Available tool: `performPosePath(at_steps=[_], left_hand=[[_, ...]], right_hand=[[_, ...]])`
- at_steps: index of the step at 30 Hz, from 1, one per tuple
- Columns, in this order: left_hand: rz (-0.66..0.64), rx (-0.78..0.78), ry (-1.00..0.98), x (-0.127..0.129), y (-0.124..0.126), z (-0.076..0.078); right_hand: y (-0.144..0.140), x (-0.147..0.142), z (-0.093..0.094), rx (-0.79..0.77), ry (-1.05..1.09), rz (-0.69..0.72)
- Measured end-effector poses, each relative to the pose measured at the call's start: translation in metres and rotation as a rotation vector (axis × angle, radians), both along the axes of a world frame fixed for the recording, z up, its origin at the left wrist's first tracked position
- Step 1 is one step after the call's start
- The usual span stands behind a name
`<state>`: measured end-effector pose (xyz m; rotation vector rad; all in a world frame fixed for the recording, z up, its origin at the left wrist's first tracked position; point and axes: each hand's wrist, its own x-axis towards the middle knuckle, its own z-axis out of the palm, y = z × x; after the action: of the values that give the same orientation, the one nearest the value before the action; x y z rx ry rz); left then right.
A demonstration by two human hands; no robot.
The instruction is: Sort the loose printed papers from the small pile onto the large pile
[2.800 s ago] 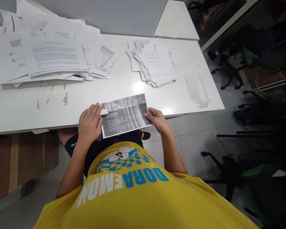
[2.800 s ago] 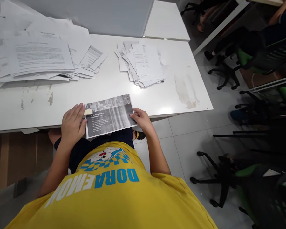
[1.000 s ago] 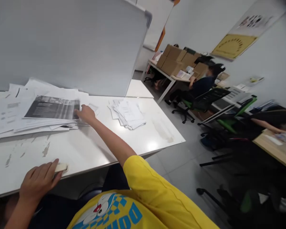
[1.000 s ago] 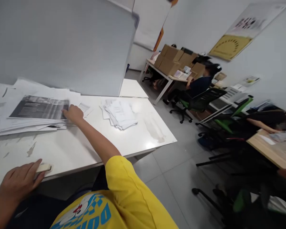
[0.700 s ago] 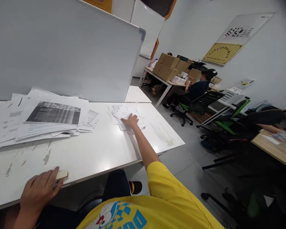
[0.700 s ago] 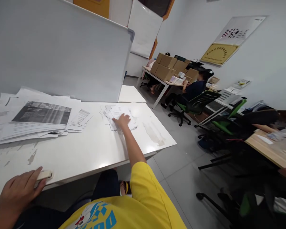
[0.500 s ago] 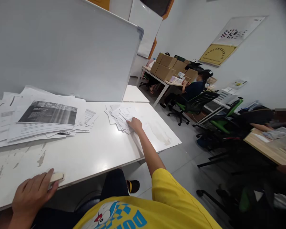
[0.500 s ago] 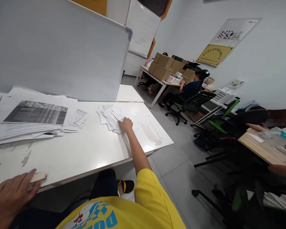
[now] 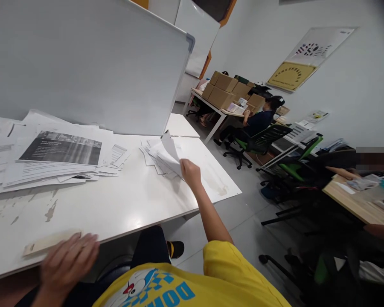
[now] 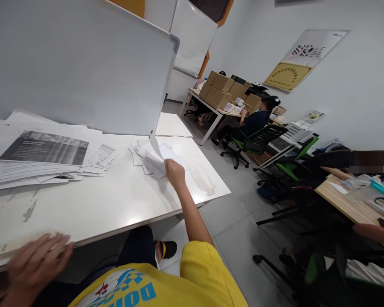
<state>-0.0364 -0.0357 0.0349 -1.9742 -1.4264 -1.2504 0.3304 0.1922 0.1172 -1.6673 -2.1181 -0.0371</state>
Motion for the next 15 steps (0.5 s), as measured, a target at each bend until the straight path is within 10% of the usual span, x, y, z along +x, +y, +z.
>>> performPosePath(at_steps=[7, 11, 15], left_hand=[[-0.436, -0.818, -1.459, 0.102, 0.065, 0.047], [-0.218, -1.044, -1.684, 0.094, 0.081, 0.050], [-0.220, -0.906, -1.499, 0.092, 0.086, 0.041]], right_hand=[[-0.124, -0.040, -0.079, 0.070, 0.074, 0.659], [-0.161, -0.038, -0.099, 0.077, 0.176, 0.632], [-0.157, -0.020, -0.094, -0.006, 0.476, 0.356]])
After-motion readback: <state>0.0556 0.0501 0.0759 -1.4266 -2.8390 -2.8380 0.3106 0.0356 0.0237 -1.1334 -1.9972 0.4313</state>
